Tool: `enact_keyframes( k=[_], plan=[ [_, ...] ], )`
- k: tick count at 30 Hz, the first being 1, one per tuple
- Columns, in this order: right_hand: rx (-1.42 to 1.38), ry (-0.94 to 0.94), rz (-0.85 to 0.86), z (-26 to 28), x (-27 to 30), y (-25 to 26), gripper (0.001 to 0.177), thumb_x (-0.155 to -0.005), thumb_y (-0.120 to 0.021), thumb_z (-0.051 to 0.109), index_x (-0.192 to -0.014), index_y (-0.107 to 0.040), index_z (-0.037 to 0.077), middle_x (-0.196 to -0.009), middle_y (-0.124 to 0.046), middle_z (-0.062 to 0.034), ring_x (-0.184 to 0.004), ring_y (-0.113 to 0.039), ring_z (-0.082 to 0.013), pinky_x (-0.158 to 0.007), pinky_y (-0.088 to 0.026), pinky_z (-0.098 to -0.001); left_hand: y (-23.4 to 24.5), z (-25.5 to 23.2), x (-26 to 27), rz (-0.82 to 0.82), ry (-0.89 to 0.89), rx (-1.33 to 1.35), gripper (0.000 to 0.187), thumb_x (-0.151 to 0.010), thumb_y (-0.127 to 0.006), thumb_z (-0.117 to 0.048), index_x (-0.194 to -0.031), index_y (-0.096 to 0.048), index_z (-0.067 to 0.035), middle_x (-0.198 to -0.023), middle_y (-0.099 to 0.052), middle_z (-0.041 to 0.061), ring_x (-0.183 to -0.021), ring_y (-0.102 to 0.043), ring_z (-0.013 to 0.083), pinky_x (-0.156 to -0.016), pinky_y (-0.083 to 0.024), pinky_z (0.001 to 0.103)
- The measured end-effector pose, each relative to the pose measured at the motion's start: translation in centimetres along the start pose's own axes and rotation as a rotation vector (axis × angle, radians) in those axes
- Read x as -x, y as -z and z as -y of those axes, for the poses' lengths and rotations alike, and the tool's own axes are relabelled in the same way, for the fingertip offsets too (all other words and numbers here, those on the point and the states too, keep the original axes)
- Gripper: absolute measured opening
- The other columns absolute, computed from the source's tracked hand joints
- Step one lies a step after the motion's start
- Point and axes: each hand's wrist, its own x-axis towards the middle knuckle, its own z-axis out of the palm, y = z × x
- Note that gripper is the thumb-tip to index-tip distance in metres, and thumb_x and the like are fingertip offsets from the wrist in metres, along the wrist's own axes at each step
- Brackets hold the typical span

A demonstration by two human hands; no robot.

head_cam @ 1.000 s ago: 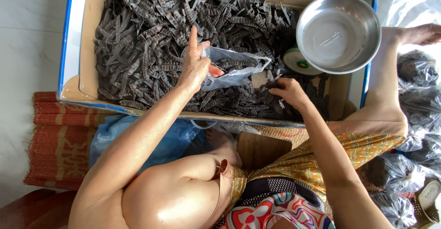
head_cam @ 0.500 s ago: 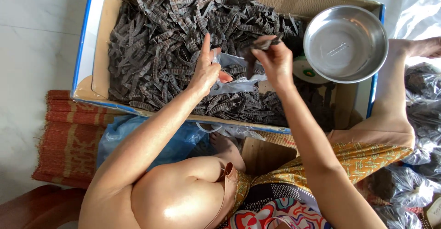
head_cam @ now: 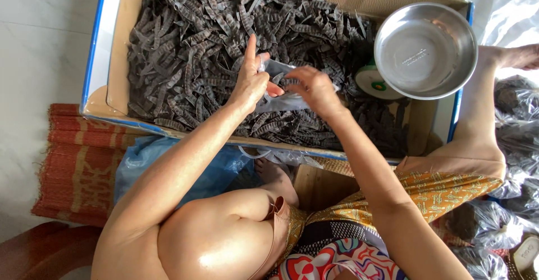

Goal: The person picks up dried seed pods from a cardboard box and places them into a plastic bag. Once the bag is filled, they tie it closed and set it aside before repeating the process with a new bag.

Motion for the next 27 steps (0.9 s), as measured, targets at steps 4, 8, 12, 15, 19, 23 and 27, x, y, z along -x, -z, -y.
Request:
enact_keyframes(
  k=[4,8,12,15,19,23,27],
  plan=[
    [-0.302,-0.314,0.178,-0.1,2.2,4.9,0.005,-0.097,-0.07,0.004,-0.099,-0.074,0.002,-0.092,-0.076,-0.0142,-0.085,-0.073,-0.0237,-0.075,-0.059,-0.0313,0.5,-0.1,0.1,-0.022,-0.02,-0.004,0.104,-0.082,-0.038,0.023,-0.163,0.006,-0.026,-0.161,-0.027,0.034,-0.058,-0.074,0.0185,-0.045,-0.063,0.024],
    [-0.086,-0.549,0.648,-7.2,5.9,4.1,0.02,-0.089,-0.073,0.018,-0.104,-0.077,0.005,-0.097,-0.078,-0.0164,-0.088,-0.073,-0.0304,-0.078,-0.058,-0.0396,0.8,-0.7,-0.5,-0.053,-0.075,0.079,0.105,-0.082,-0.037,0.024,-0.163,0.006,-0.027,-0.162,-0.02,0.035,-0.062,-0.075,0.0206,-0.048,-0.065,0.026],
    [0.23,-0.552,0.474,-18.3,9.8,-4.2,0.049,-0.082,-0.082,0.034,-0.115,-0.07,-0.001,-0.109,-0.073,-0.0222,-0.1,-0.07,-0.0363,-0.089,-0.054,-0.0455,1.3,-1.5,-0.9,-0.065,-0.153,0.14,0.103,-0.083,-0.035,0.023,-0.163,0.006,-0.027,-0.162,-0.021,0.037,-0.063,-0.077,0.0224,-0.051,-0.067,0.029],
    [0.183,-0.508,0.223,-22.9,10.8,-9.2,0.058,-0.081,-0.085,0.037,-0.118,-0.068,-0.005,-0.111,-0.071,-0.0274,-0.104,-0.067,-0.0411,-0.09,-0.053,-0.047,1.8,-1.4,-0.7,-0.071,-0.152,0.147,0.104,-0.083,-0.035,0.022,-0.163,0.008,-0.028,-0.161,-0.023,0.039,-0.063,-0.077,0.0221,-0.052,-0.067,0.029],
    [0.028,-0.829,0.181,-22.2,9.5,-13.4,0.049,-0.084,-0.085,0.03,-0.117,-0.069,-0.003,-0.111,-0.074,-0.023,-0.104,-0.071,-0.0343,-0.092,-0.054,-0.0423,2.2,-0.8,-1.0,-0.084,-0.14,0.103,0.104,-0.083,-0.036,0.022,-0.163,0.007,-0.028,-0.161,-0.026,0.038,-0.062,-0.076,0.0215,-0.052,-0.067,0.029],
    [-0.423,-0.941,-0.017,-21.2,8.4,-15.7,0.043,-0.079,-0.084,0.015,-0.116,-0.071,-0.001,-0.111,-0.076,-0.012,-0.098,-0.072,-0.0222,-0.084,-0.056,-0.0356,2.4,-0.6,-0.8,-0.08,-0.148,0.117,0.106,-0.083,-0.037,0.023,-0.163,0.008,-0.029,-0.16,-0.025,0.039,-0.062,-0.076,0.0214,-0.051,-0.066,0.029],
    [-0.492,-0.97,-0.064,-20.0,8.3,-16.5,0.04,-0.083,-0.084,0.014,-0.116,-0.07,-0.004,-0.111,-0.076,-0.0126,-0.096,-0.071,-0.021,-0.081,-0.056,-0.036,2.5,-0.5,-0.7,-0.068,-0.144,0.128,0.105,-0.083,-0.037,0.023,-0.164,0.007,-0.028,-0.161,-0.025,0.038,-0.063,-0.076,0.0214,-0.052,-0.067,0.029]
  ],
)
